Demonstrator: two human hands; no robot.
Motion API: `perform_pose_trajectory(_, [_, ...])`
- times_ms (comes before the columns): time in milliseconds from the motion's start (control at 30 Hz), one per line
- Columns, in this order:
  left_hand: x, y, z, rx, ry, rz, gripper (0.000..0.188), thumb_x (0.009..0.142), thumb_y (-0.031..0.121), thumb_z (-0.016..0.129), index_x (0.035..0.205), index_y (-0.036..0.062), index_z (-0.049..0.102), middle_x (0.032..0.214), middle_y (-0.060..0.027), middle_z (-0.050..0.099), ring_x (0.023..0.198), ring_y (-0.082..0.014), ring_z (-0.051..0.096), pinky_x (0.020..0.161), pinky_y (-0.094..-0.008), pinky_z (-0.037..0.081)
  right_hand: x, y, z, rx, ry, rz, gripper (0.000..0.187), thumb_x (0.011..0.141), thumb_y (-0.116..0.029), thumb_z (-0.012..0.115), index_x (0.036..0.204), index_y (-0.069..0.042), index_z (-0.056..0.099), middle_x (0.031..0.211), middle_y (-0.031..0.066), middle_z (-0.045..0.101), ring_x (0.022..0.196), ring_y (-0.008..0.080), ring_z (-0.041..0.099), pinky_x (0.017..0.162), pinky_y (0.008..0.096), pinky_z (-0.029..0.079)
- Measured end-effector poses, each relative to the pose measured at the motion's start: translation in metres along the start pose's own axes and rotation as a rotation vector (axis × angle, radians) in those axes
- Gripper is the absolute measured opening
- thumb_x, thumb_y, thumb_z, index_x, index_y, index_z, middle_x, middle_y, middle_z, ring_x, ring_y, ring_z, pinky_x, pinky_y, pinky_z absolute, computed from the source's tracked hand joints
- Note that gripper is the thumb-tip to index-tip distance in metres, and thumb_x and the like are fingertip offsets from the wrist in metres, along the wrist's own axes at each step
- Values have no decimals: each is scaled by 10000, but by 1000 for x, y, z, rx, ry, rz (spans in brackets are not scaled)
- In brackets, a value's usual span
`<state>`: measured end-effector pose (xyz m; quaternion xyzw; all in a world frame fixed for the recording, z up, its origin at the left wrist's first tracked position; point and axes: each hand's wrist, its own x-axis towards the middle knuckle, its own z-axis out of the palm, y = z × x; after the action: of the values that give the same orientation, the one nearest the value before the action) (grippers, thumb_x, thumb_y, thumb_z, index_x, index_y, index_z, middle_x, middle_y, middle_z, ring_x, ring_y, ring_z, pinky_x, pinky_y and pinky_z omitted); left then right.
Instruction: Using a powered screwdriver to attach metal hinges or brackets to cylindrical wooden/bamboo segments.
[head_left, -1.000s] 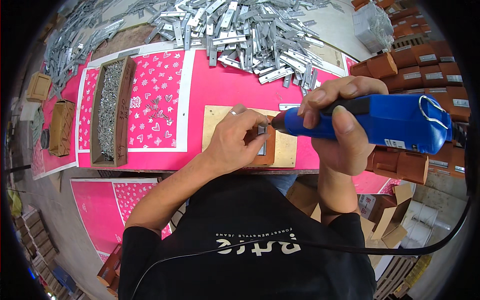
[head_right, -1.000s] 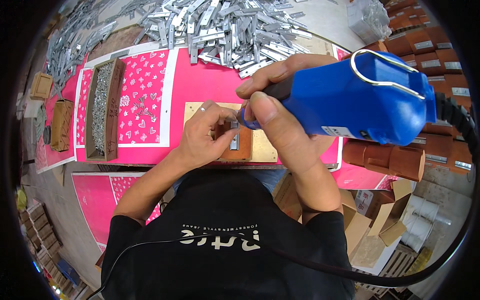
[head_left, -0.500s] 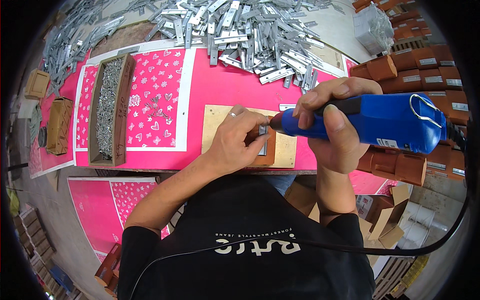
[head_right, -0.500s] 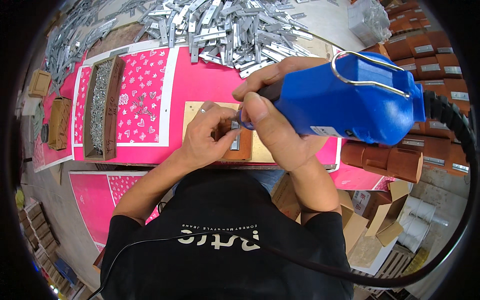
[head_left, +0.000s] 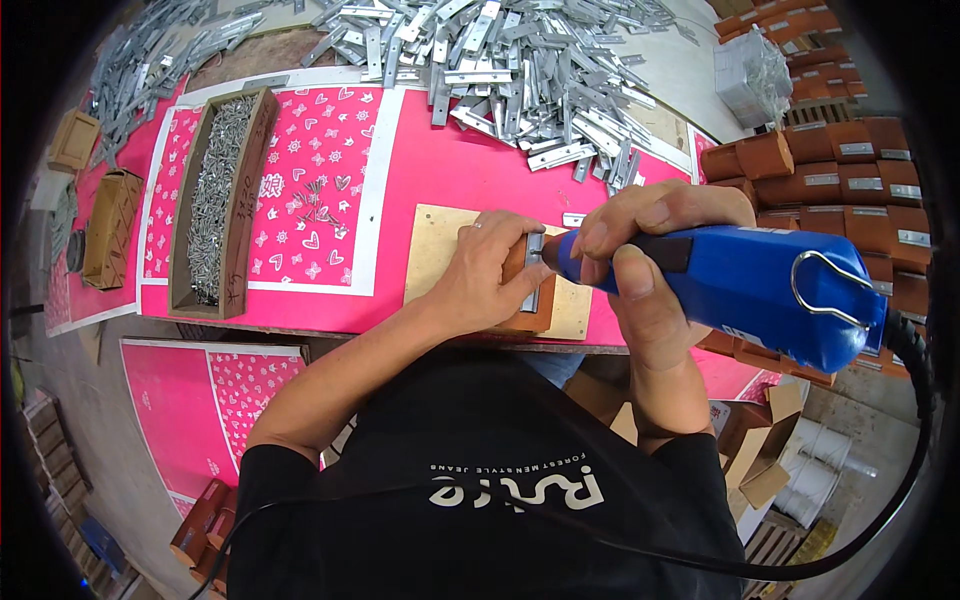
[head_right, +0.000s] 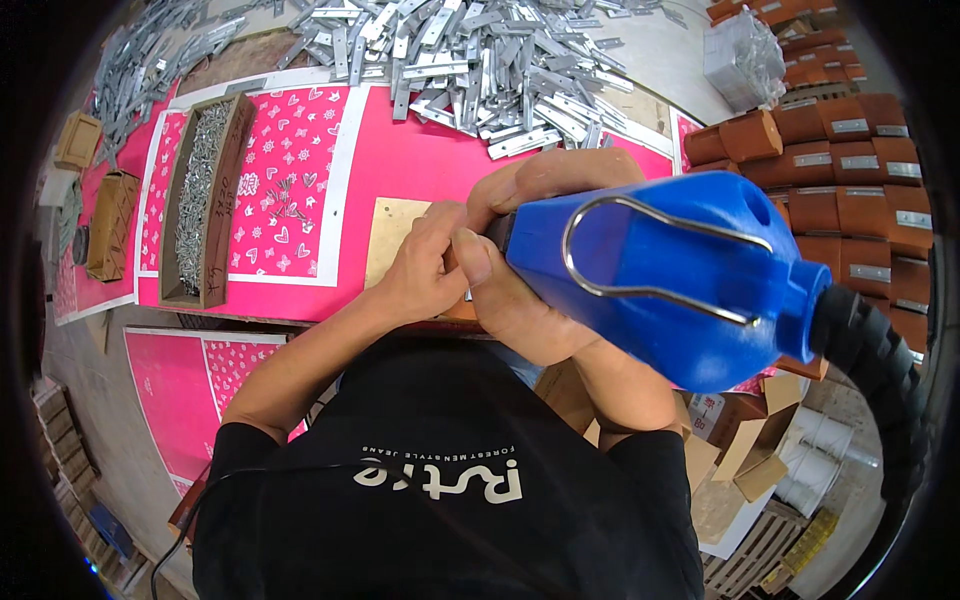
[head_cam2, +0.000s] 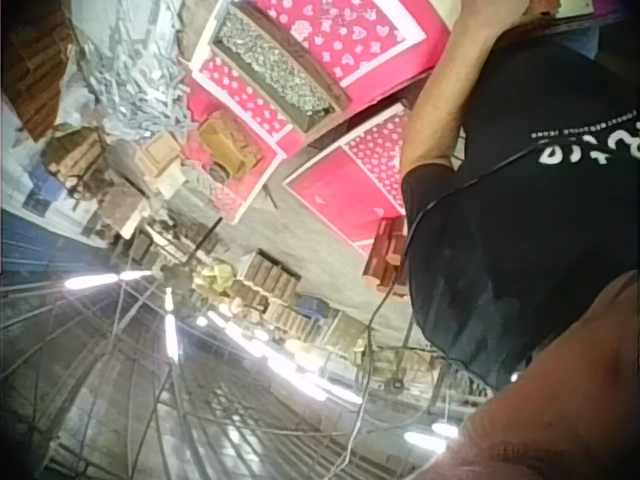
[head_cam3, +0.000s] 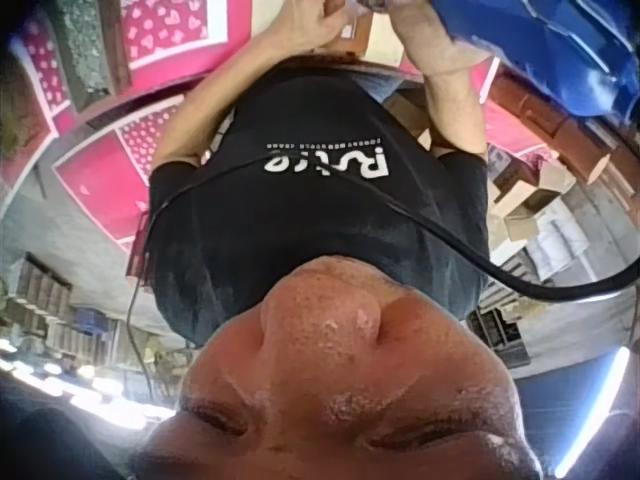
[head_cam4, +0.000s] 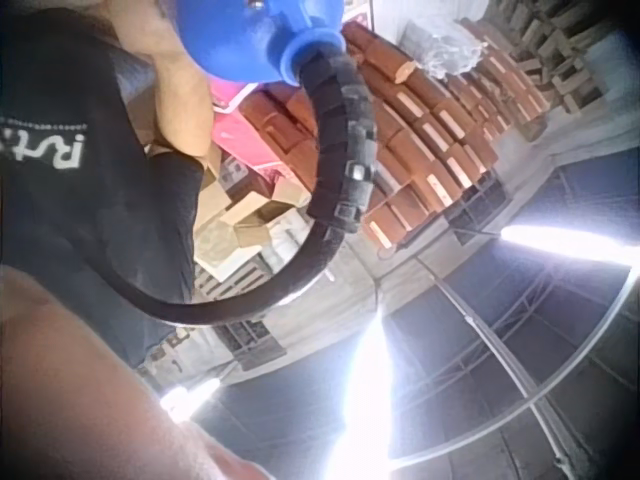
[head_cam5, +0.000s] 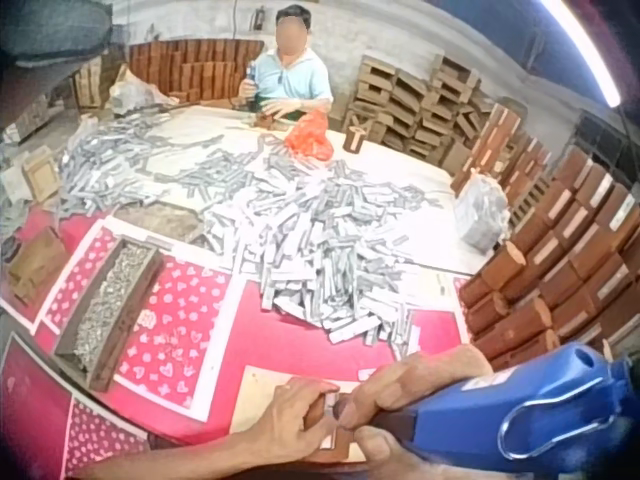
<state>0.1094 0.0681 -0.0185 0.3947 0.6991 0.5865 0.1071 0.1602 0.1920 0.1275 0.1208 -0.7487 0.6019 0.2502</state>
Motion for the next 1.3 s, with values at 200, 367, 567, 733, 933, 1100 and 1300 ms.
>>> perform_pose_trajectory(200, [-1,-1,1,-9,44,16,387,796,209,686,1111,29,550,1006,-143,573,976,-328,533,800,-429,371,2,9,1,24,-9,27,328,854,-123,673,1048,-69,413,790,141,585,561,164,527,570,309,483])
perform_pose_trajectory(367, [0,-4,2,4,34,49,387,799,210,687,1113,31,548,1001,-138,567,981,-331,529,805,-429,370,6,15,5,47,0,-18,327,838,-75,658,1053,-43,413,775,159,576,554,170,530,555,313,490])
perform_pose_trajectory(567, [0,-11,6,-9,70,82,411,798,218,693,1130,24,548,1027,-151,569,1000,-332,528,823,-437,380,18,16,7,108,-202,-22,342,792,-26,681,1021,-22,428,794,199,592,571,197,556,504,307,492])
perform_pose_trajectory(733, [-7,1,-18,82,164,104,424,810,196,693,1174,32,553,1014,-157,577,973,-328,546,857,-422,417,4,-9,-15,444,-100,37,386,739,-177,694,1011,-57,448,861,128,613,632,205,564,564,329,475])
perform_pose_trajectory(933, [-49,-23,-113,757,271,-38,310,762,58,645,1068,9,623,970,-159,567,919,-325,540,794,-423,451,-9,-23,-56,491,-117,-199,378,775,-154,662,1069,-73,438,939,140,593,691,213,586,673,397,480])
perform_pose_trajectory(1100, [-53,-24,-127,980,189,-91,305,754,37,627,1057,8,630,921,-151,550,890,-330,528,772,-432,450,-23,-16,-61,432,29,-209,371,798,-180,643,1080,-57,436,926,128,580,679,206,578,671,388,470])
perform_pose_trajectory(1300, [-62,-33,-145,972,166,-74,252,753,29,621,1001,26,660,902,-139,554,889,-317,534,757,-420,461,-38,-13,-66,390,57,-183,370,808,-177,634,1094,-55,433,929,132,582,693,209,580,688,392,464])
